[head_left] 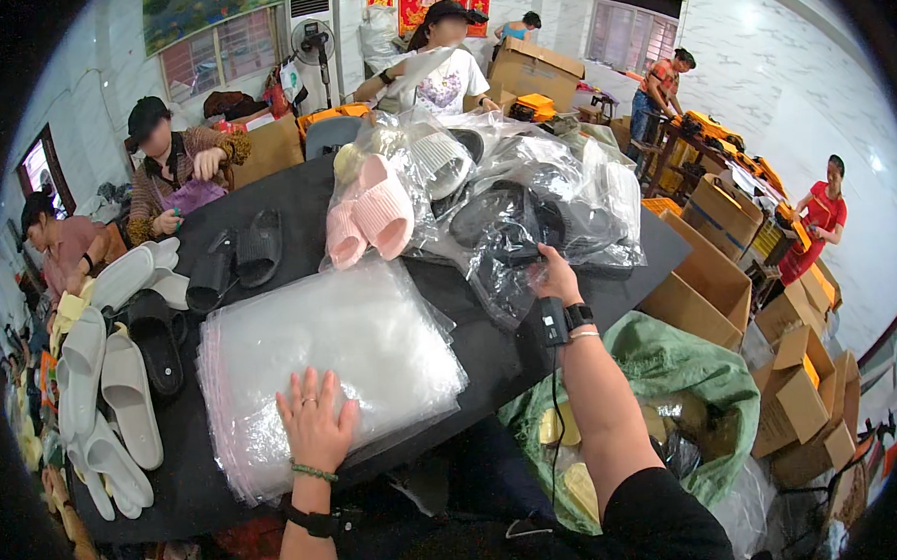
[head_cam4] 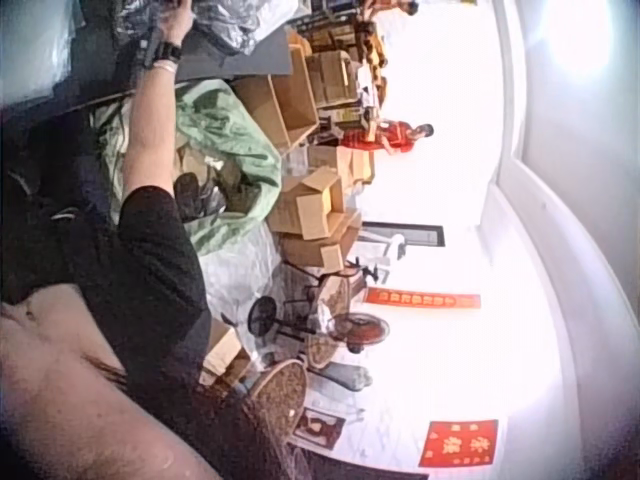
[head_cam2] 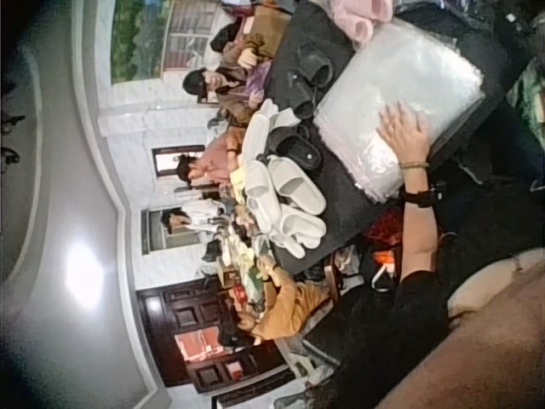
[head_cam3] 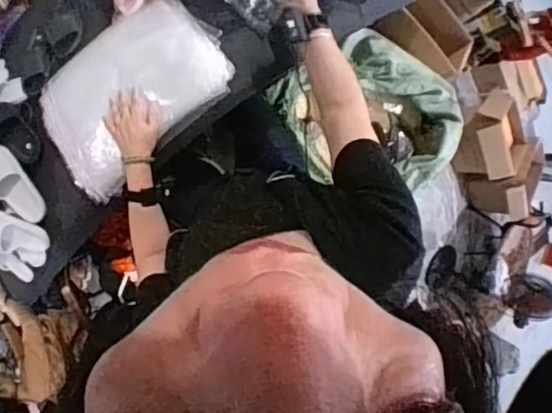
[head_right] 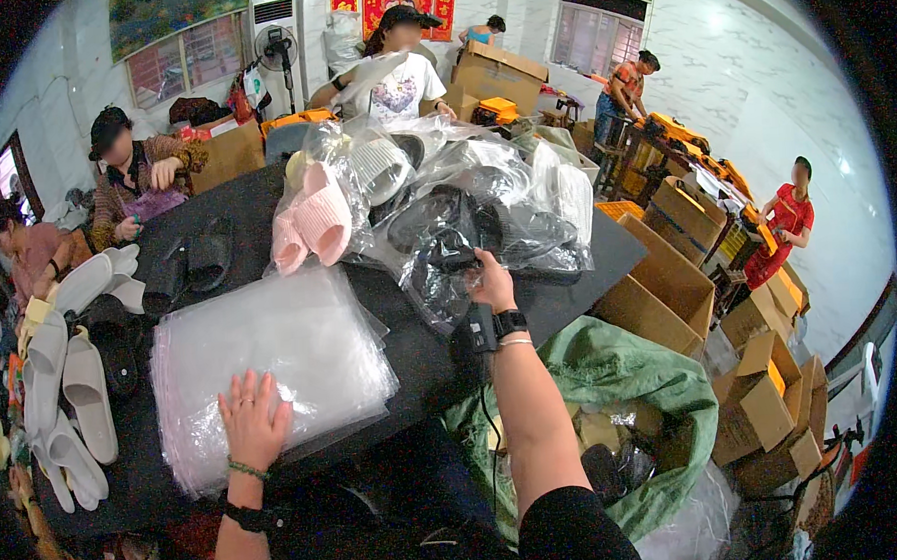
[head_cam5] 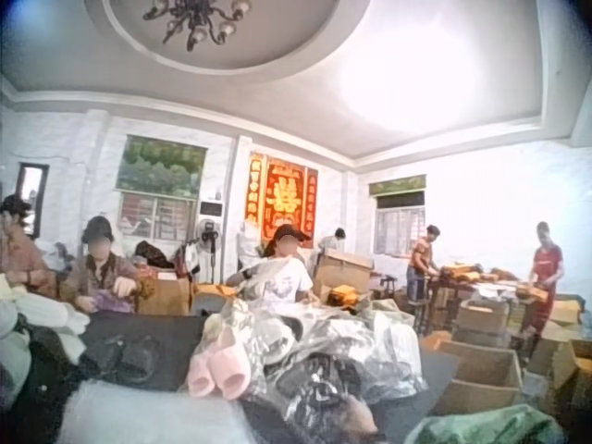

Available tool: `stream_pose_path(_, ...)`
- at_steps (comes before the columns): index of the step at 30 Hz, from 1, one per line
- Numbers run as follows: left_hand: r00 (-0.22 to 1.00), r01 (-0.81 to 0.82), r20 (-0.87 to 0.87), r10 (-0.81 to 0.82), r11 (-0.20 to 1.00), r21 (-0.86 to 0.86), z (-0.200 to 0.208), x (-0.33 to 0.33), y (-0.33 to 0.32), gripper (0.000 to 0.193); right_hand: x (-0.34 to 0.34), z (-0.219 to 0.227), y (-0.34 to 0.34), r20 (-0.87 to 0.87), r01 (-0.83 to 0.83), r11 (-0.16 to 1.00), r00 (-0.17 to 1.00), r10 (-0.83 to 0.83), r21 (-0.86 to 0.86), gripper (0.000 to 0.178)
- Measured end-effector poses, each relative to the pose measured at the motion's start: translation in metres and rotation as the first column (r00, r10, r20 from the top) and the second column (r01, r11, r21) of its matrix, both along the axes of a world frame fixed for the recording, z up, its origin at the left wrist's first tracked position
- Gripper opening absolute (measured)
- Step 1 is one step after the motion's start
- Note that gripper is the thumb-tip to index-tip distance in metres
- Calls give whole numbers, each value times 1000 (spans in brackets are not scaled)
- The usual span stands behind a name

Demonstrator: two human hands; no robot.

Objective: Sort and organize finished sandals/slides by color and style into bags and bins.

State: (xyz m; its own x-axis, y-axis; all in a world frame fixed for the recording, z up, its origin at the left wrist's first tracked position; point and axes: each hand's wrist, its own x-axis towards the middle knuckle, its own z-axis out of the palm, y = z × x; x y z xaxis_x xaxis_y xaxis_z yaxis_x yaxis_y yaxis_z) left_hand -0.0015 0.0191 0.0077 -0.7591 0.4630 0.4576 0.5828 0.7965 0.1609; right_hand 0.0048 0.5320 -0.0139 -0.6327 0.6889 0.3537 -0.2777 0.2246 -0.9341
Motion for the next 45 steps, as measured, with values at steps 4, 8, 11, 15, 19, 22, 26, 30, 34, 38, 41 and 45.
stream_pose_path(4,1000,-25,2,26,999,-34,-6,2,-10,54,14,49,-36,-162,-264,580,961,223,-770,18)
stream_pose_path(8,1000,-25,6,25,999,-42,-3,-1,-5,55,43,69,-44,-274,-395,548,916,292,-737,18)
stream_pose_path(11,998,-33,48,36,997,-65,-1,-1,-3,56,60,90,-63,-290,-381,572,924,247,-727,22)
stream_pose_path(15,996,-42,74,48,995,-92,-3,-2,-4,57,74,127,-103,-342,-439,567,898,275,-697,29)
stream_pose_path(19,998,-39,41,40,998,-41,-7,-4,-6,57,67,157,-165,-367,-470,547,883,294,-693,27)
stream_pose_path(22,996,-51,64,55,997,-54,-4,-2,-4,57,54,164,-214,-457,-614,406,783,423,-676,26)
stream_pose_path(26,998,-57,34,60,995,-83,-4,-4,-7,56,33,162,-307,-445,-633,356,755,482,-688,42)
stream_pose_path(30,1000,-19,21,19,1000,-3,-18,-2,-9,51,29,111,-386,-302,-666,-16,316,899,-746,72)
stream_pose_path(34,969,-17,-238,-70,938,-347,-34,-7,-21,46,38,93,-396,-71,-643,-113,-91,993,-758,61)
stream_pose_path(38,954,172,-267,-134,977,124,-29,-6,-16,39,40,120,-367,316,-992,125,121,941,9,28)
stream_pose_path(41,990,-37,-131,41,999,32,-11,-4,-8,44,11,127,-333,332,-752,504,647,686,424,21)
stream_pose_path(45,988,-39,-146,46,998,48,-5,-5,-5,49,-19,106,-271,387,-377,602,914,121,703,40)
